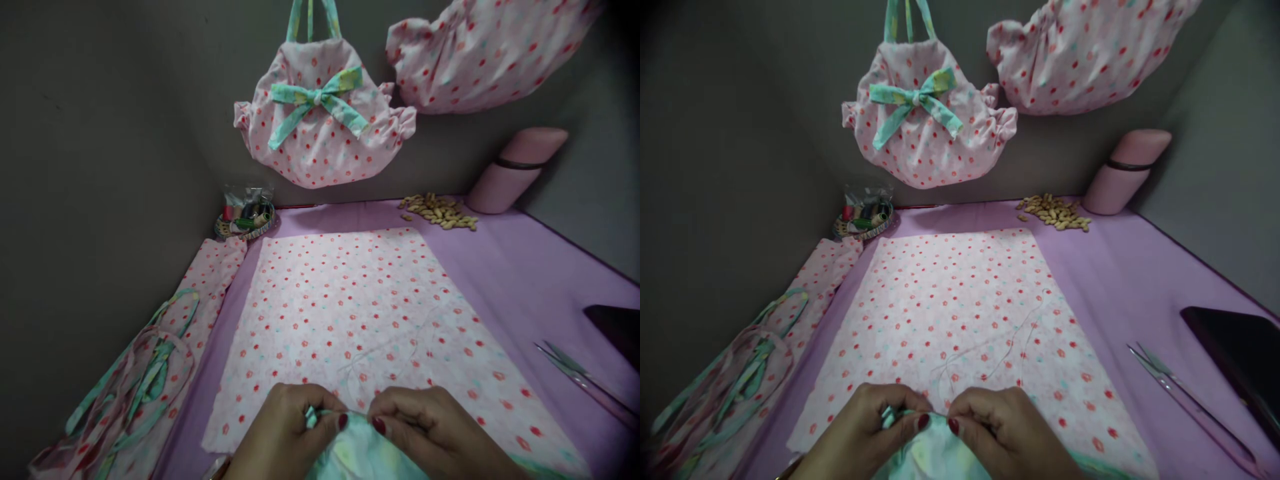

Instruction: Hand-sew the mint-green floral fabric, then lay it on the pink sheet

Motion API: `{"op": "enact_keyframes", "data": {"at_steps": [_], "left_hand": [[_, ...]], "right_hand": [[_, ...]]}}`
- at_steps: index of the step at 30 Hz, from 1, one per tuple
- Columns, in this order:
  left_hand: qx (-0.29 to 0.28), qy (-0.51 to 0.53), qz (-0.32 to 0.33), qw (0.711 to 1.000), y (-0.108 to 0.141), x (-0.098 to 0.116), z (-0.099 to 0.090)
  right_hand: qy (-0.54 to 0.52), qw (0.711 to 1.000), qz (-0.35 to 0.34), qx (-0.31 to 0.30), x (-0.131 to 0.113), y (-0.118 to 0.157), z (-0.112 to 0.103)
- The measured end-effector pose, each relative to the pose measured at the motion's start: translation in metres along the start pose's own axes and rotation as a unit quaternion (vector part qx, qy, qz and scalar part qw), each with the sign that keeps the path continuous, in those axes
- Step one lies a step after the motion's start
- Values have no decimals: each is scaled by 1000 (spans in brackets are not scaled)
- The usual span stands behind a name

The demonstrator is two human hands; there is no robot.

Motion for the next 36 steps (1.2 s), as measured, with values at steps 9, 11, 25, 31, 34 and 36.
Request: {"op": "enact_keyframes", "data": {"at_steps": [9,11,25,31,34,36], "left_hand": [[-20,4,-42,999,1,-6,-2],[-34,-11,-45,998,1,-6,-1],[-15,21,-21,999,1,-3,-1],[-18,32,-21,999,0,-4,-1],[-17,33,-23,999,-1,-5,-1],[-13,29,-23,999,-1,-6,-1]], "right_hand": [[31,999,4,-9,0,1,2],[29,1000,-5,-8,1,1,2],[65,993,-18,-94,-1,3,13],[51,994,-19,-99,-2,3,13],[58,994,-6,-93,-2,3,13],[67,994,-6,-91,-2,3,13]]}}
Point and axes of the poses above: each hand's wrist, its own y-axis away from the middle knuckle, its own z-axis out of the palm, x = y × z, the point moved 5 cm from there along -y, towards the middle knuckle, and after that the axes turned 9 degrees about -x, right-handed, at the moved point
